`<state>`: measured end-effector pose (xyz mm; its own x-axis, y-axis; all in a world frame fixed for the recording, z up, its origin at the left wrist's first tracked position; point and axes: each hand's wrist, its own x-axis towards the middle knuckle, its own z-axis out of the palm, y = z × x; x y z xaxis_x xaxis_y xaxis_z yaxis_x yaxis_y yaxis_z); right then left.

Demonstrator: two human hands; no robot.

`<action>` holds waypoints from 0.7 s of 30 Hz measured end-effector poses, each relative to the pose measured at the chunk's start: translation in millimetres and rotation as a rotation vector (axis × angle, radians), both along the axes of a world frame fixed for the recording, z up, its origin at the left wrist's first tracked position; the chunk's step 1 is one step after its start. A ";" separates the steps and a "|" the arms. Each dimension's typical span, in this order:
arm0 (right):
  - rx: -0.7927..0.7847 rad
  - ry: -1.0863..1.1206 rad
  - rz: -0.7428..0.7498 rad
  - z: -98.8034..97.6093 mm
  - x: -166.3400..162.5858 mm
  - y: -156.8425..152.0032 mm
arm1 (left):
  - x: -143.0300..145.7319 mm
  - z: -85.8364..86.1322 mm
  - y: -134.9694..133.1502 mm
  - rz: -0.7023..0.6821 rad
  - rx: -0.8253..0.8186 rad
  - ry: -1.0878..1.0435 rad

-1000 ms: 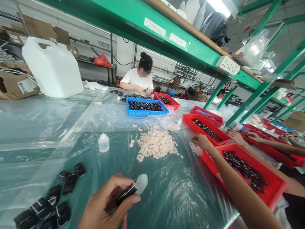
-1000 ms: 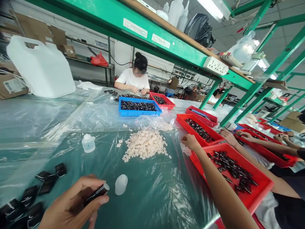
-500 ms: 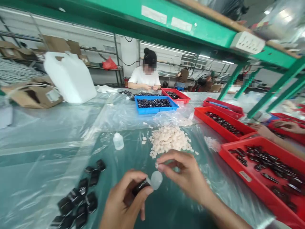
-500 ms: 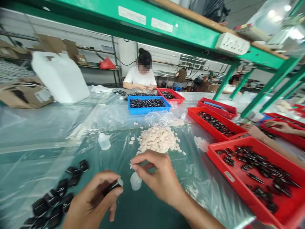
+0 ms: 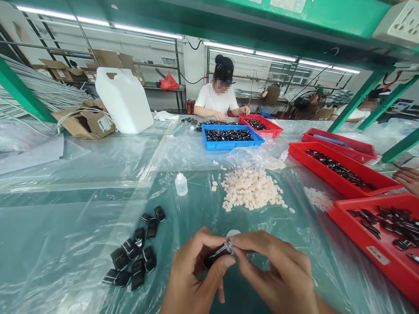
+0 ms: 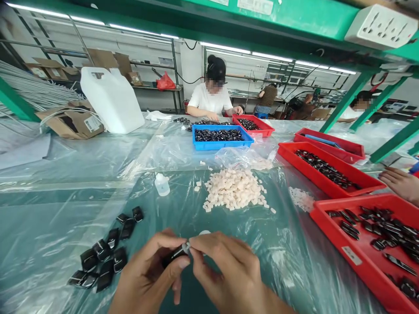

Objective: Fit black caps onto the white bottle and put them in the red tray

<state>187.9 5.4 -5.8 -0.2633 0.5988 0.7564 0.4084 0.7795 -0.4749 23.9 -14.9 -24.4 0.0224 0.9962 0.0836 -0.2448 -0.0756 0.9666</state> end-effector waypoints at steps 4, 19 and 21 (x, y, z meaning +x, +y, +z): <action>0.081 -0.034 -0.015 -0.2 -0.6 -1.8 | 0.8 -2.0 -2.1 0.003 -0.003 -0.006; 0.295 -0.129 -0.113 -12.0 -2.7 -10.8 | 0.1 -3.3 -9.3 -0.007 -0.049 -0.009; 0.322 -0.242 -0.141 -9.0 0.9 -13.6 | 0.3 -3.4 -9.0 -0.018 -0.068 -0.024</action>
<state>188.8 -8.2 -14.9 -0.3883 0.3853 0.8371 0.5917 0.8007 -0.0941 24.2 -23.9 -27.8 0.0394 0.9991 0.0164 -0.2688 -0.0052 0.9632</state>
